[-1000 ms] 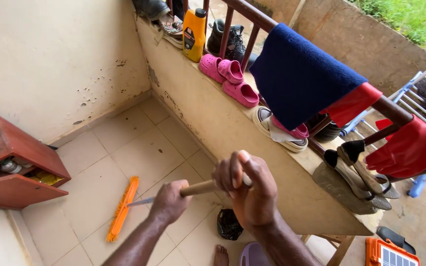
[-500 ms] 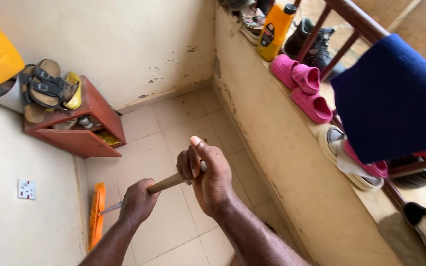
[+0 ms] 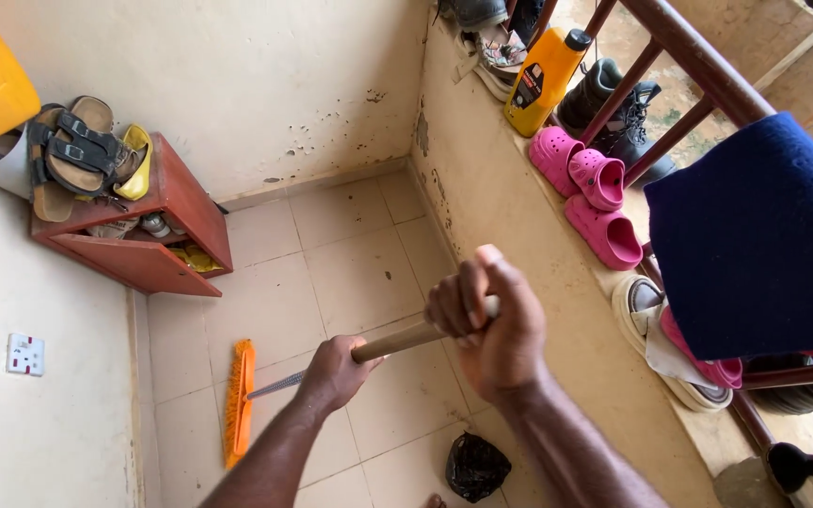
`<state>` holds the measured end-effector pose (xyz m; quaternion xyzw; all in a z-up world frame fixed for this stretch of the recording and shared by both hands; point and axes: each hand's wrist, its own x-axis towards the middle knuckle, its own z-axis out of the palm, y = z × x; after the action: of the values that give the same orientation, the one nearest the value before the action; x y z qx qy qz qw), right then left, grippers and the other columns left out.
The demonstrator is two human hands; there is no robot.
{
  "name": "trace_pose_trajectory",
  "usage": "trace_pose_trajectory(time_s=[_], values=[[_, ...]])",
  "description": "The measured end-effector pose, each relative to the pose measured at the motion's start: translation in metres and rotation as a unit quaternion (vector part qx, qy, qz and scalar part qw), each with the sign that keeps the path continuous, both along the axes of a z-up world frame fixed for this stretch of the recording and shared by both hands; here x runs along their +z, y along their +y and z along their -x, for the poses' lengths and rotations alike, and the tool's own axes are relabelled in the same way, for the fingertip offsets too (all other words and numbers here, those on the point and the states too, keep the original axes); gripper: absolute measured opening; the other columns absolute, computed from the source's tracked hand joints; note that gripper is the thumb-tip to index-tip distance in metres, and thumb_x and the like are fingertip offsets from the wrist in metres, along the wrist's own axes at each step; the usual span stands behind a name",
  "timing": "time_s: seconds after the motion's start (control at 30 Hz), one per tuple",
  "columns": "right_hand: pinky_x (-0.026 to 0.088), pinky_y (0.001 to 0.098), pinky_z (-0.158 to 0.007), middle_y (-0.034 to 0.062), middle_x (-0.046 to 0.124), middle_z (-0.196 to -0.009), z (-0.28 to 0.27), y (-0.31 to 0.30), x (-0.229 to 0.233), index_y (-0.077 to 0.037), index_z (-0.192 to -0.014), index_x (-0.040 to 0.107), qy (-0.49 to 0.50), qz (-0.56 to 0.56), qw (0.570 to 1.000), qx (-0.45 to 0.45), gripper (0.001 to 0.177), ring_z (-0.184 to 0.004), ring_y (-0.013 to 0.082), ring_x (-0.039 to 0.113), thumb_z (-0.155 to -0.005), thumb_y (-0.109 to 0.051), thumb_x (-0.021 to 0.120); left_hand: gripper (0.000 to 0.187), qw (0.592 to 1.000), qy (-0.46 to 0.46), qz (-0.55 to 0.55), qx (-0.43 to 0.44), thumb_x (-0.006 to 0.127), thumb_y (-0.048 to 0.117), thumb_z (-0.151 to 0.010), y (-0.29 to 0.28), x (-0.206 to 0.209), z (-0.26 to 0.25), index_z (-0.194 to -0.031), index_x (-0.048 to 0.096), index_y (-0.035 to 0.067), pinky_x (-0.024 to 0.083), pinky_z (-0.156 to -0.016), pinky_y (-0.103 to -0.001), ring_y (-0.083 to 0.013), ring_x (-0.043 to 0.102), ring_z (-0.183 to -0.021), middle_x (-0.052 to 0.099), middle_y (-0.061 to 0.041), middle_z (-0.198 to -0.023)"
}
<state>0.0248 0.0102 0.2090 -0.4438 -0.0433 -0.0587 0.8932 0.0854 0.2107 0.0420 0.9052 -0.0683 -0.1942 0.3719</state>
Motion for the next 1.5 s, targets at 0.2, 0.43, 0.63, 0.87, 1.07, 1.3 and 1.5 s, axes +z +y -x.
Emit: trace_pose_trajectory(time_s=[0.2,0.43,0.63,0.87,1.07,1.3,1.5], values=[[0.029,0.0342,-0.055,-0.0034,0.031,-0.048,-0.021,0.015,0.006,-0.018,-0.058,0.041,-0.052,-0.015,0.997,0.048,0.062,-0.046,0.0134,0.026,-0.109,-0.053,0.039,0.033,0.999,-0.034,-0.009,-0.011,0.076,0.038,-0.086,0.031,0.006,-0.009,-0.078,0.073,0.007,0.053,-0.061,-0.041,-0.0194,0.061,-0.055,0.068,-0.011,-0.062],[0.028,0.0335,-0.052,-0.0017,0.034,-0.05,-0.072,0.093,-0.009,-0.017,-0.058,0.038,-0.02,-0.023,0.997,0.064,0.064,-0.048,0.0151,0.029,-0.104,-0.062,0.036,0.035,0.993,-0.053,-0.073,0.081,0.069,0.035,-0.093,0.116,-0.019,-0.033,-0.081,0.069,0.002,0.053,-0.064,-0.043,-0.0286,0.061,-0.058,0.068,-0.016,-0.067],[0.027,0.0326,-0.051,-0.001,0.032,-0.051,-0.106,0.137,-0.011,-0.02,-0.058,0.029,0.038,0.061,0.996,0.056,0.062,-0.049,0.014,0.026,-0.105,-0.053,0.053,0.039,0.983,0.042,-0.139,0.111,0.067,0.041,-0.095,0.164,-0.035,-0.063,-0.085,0.069,0.004,0.053,-0.065,-0.044,-0.0246,0.062,-0.061,0.068,-0.013,-0.066],[0.029,0.034,-0.05,-0.0002,0.033,-0.05,-0.135,0.147,-0.004,-0.017,-0.057,0.034,0.056,0.024,0.992,0.107,0.059,-0.048,0.0146,0.031,-0.103,-0.046,0.058,0.039,0.984,0.103,-0.142,0.043,0.065,0.04,-0.096,0.213,-0.116,-0.101,-0.085,0.071,0.004,0.052,-0.071,-0.043,-0.0228,0.062,-0.065,0.068,-0.011,-0.068],[0.027,0.0334,-0.049,-0.0005,0.032,-0.049,-0.118,0.111,-0.013,-0.017,-0.056,0.033,0.081,0.04,0.996,0.012,0.058,-0.046,0.0139,0.028,-0.105,-0.038,0.058,0.031,0.995,0.037,-0.093,-0.004,0.064,0.032,-0.094,0.165,-0.161,-0.112,-0.084,0.069,0.003,0.055,-0.073,-0.043,-0.0269,0.066,-0.07,0.069,-0.014,-0.072],[0.035,0.0363,-0.052,-0.0003,0.032,-0.049,-0.062,0.023,0.021,-0.017,-0.058,0.035,0.042,0.079,0.987,-0.132,0.053,-0.044,0.0151,0.03,-0.105,-0.035,0.054,0.03,0.994,0.049,-0.051,-0.083,0.062,0.032,-0.097,0.03,-0.086,-0.089,-0.086,0.067,0.005,0.054,-0.076,-0.046,-0.0307,0.068,-0.078,0.07,-0.014,-0.081],[0.04,0.0373,-0.053,-0.0014,0.031,-0.048,-0.03,-0.008,0.035,-0.019,-0.06,0.036,0.016,0.086,0.982,-0.166,0.05,-0.041,0.0144,0.031,-0.104,-0.035,0.054,0.044,0.967,0.086,-0.102,-0.215,0.058,0.044,-0.101,0.015,-0.03,-0.083,-0.083,0.068,0.004,0.055,-0.074,-0.046,-0.0274,0.07,-0.077,0.07,-0.012,-0.078]])
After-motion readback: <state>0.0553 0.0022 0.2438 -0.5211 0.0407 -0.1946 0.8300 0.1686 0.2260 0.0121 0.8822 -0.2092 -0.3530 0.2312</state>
